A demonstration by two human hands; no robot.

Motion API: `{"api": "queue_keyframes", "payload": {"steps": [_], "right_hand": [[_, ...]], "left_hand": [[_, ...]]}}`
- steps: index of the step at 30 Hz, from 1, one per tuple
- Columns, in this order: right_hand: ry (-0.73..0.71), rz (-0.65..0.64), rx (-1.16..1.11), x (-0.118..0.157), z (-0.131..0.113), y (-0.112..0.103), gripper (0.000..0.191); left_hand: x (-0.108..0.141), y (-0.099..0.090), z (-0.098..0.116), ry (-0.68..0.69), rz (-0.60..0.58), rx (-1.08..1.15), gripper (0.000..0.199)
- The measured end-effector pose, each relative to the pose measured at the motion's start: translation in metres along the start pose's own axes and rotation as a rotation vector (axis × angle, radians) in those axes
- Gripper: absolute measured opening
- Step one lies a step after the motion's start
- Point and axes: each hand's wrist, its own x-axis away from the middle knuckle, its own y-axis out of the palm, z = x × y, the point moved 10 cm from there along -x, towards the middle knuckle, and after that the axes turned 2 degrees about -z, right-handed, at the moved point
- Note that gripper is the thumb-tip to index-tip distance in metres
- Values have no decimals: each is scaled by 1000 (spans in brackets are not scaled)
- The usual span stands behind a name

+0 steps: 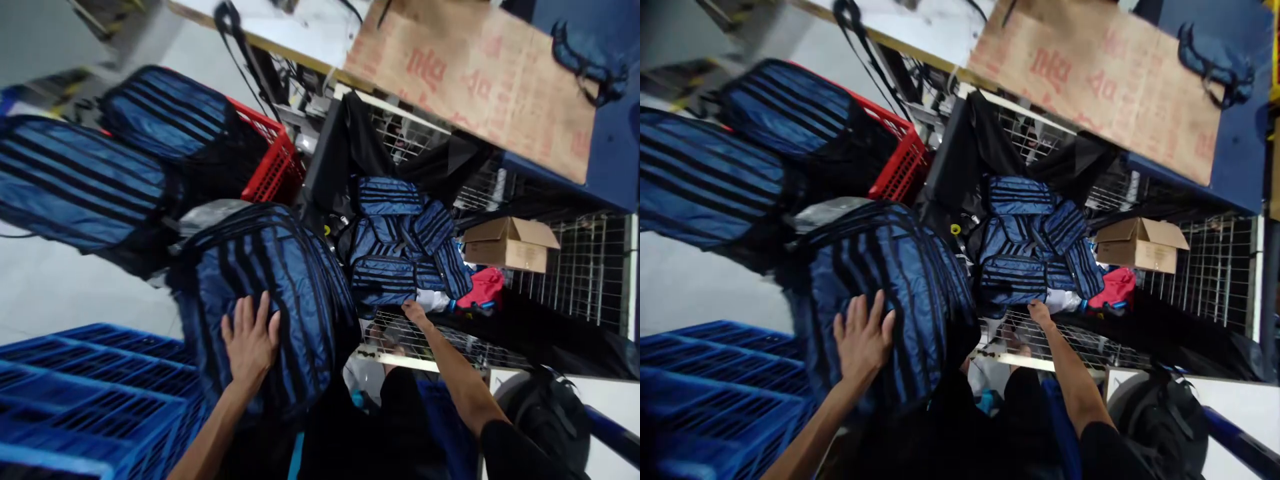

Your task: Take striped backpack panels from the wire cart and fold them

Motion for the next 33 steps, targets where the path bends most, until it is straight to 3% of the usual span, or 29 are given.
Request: {"api": "queue_keyframes", "payload": {"steps": [3, 6, 9, 12, 14, 17, 20, 22, 24, 27, 30, 32, 33], "right_hand": [[-65, 8, 191, -83, -14, 27, 42], [-209, 37, 324, -165, -58, 49, 56], [-323, 46, 421, -230, -103, 60, 71], [-355, 32, 499, -259, -123, 62, 68], [-364, 6, 543, -254, -122, 63, 57], [-393, -58, 585, -210, -105, 60, 43], [-425, -43, 580, -140, -82, 34, 30], [-450, 26, 548, -86, -68, 1, 26], [-481, 128, 495, -30, -57, -39, 35], [-542, 290, 407, 55, -45, -103, 35], [-729, 456, 235, 147, -56, -164, 31], [-918, 545, 117, 216, -75, -197, 30], [-1009, 572, 84, 250, -86, -209, 30]], "left_hand": [[3, 6, -7, 8, 36, -13, 64], [2, 8, -7, 34, 68, -37, 68], [-2, 7, -2, 63, 97, -35, 69], [-4, 7, -1, 70, 100, -41, 68], [-4, 7, -3, 71, 97, -53, 68], [-2, 8, -6, 62, 79, -70, 68], [-2, 9, -7, 12, 43, -78, 67], [-4, 7, -6, -22, 23, -71, 65], [-7, 0, -2, -32, 2, -57, 64], [-12, -27, 14, -49, 40, -10, 64], [-10, -63, 61, -86, 128, 219, 66], [-5, -64, 122, -96, -21, 553, 67], [2, -55, 162, -104, -193, 754, 68]]}}
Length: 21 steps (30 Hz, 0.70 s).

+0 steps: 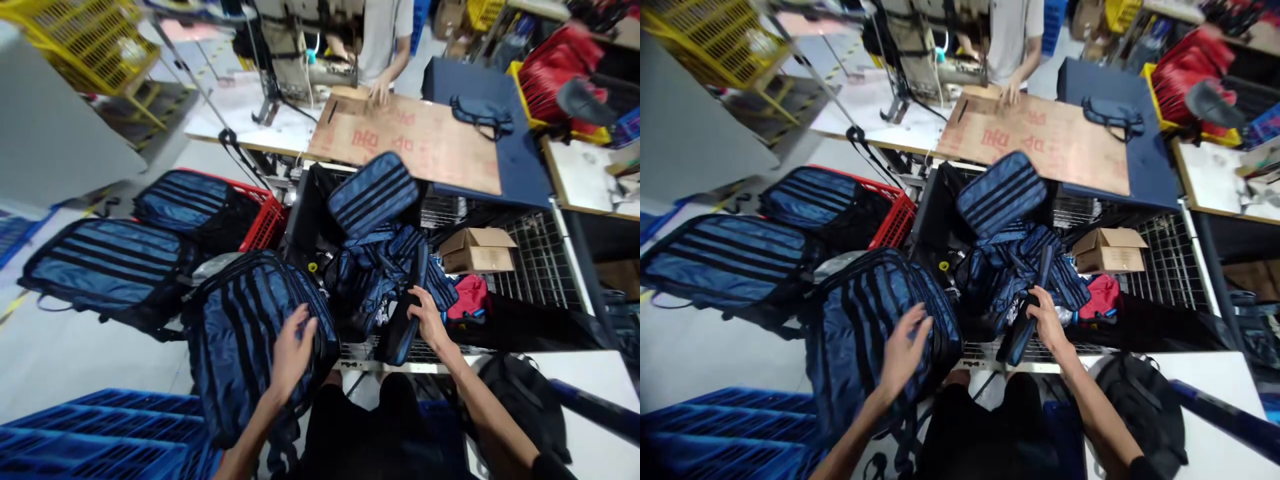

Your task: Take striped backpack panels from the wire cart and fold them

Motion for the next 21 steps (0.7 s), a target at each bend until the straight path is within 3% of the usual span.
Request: {"api": "queue_keyframes", "payload": {"steps": [3, 5, 7, 10, 13, 16, 18, 21], "right_hand": [[-193, 28, -57, 1, -85, -50, 36], [-249, 47, -125, 6, -131, -71, 51], [-204, 122, -225, 14, -158, -90, 62], [30, 220, -408, 28, -163, -107, 57], [219, 85, -515, 48, -162, -97, 50], [256, -37, -464, 68, -166, -88, 75], [279, -52, -411, 78, -164, -86, 85], [295, -24, -378, 82, -161, -84, 76]], "left_hand": [[41, 112, 79, -256, -543, 554, 82], [67, 151, 135, -315, -721, 784, 88], [74, 156, 173, -229, -695, 855, 79], [75, 139, 196, -73, -584, 799, 61], [77, 131, 194, -78, -546, 807, 57], [81, 130, 189, -115, -519, 865, 57], [91, 135, 190, -101, -591, 859, 57], [109, 139, 194, -12, -735, 716, 60]]}}
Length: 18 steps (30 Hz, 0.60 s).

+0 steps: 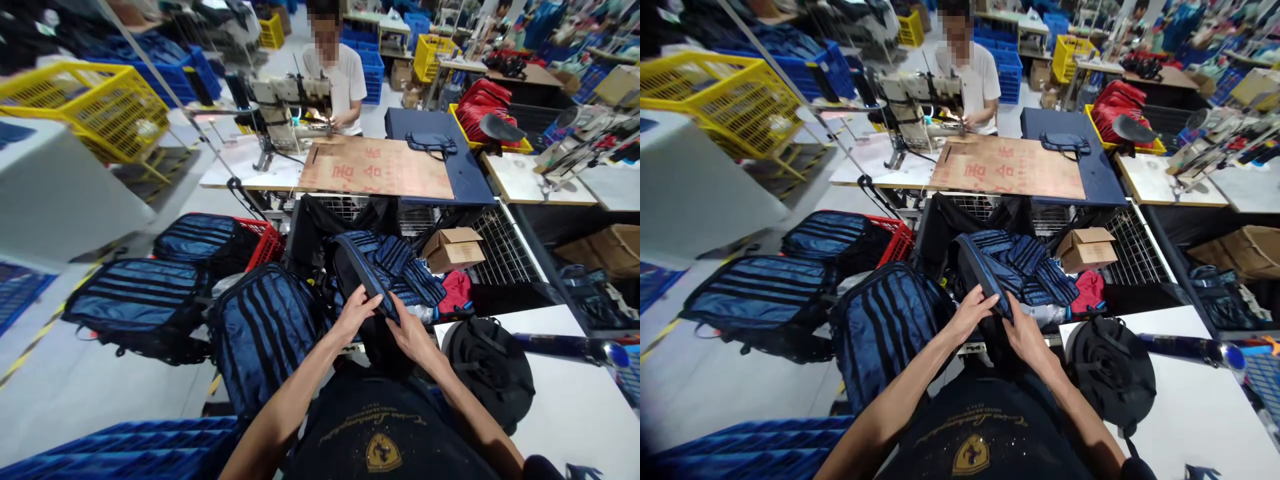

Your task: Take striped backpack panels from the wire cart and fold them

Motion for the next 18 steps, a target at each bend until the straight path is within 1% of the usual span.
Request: {"api": "queue_keyframes", "payload": {"steps": [2, 4, 5, 8, 9, 10, 11, 12, 13, 16, 17, 18], "right_hand": [[-25, 23, -5, 1, -2, -1, 71], [-56, 23, 1, 5, -6, -2, 67], [-71, 15, 10, 9, -8, -3, 66], [-99, -16, 27, 26, -8, -8, 62], [-94, -26, 21, 30, -6, -9, 60], [-84, -34, 7, 34, -4, -9, 58], [-73, -37, -12, 35, -3, -7, 56], [-62, -29, -33, 33, -3, -4, 54], [-51, -5, -49, 29, -4, 0, 52], [-32, 163, -33, 4, -7, 11, 48], [-19, 229, 2, -6, -7, 10, 47], [-5, 286, 49, -16, -4, 6, 46]], "left_hand": [[4, 0, 3, 10, -31, -97, 55], [2, -13, 17, 53, 22, -90, 51], [-1, -25, 30, 96, 79, -50, 51], [-9, -66, 78, 261, 274, 87, 56], [-9, -76, 92, 308, 318, 111, 56], [-9, -79, 103, 334, 334, 122, 56], [-8, -75, 109, 338, 322, 124, 55], [-6, -64, 110, 328, 293, 122, 54], [-3, -49, 106, 306, 251, 114, 53], [11, 10, 80, 230, 100, 48, 47], [16, 25, 72, 220, 57, -4, 45], [20, 35, 68, 212, 13, -80, 43]]}}
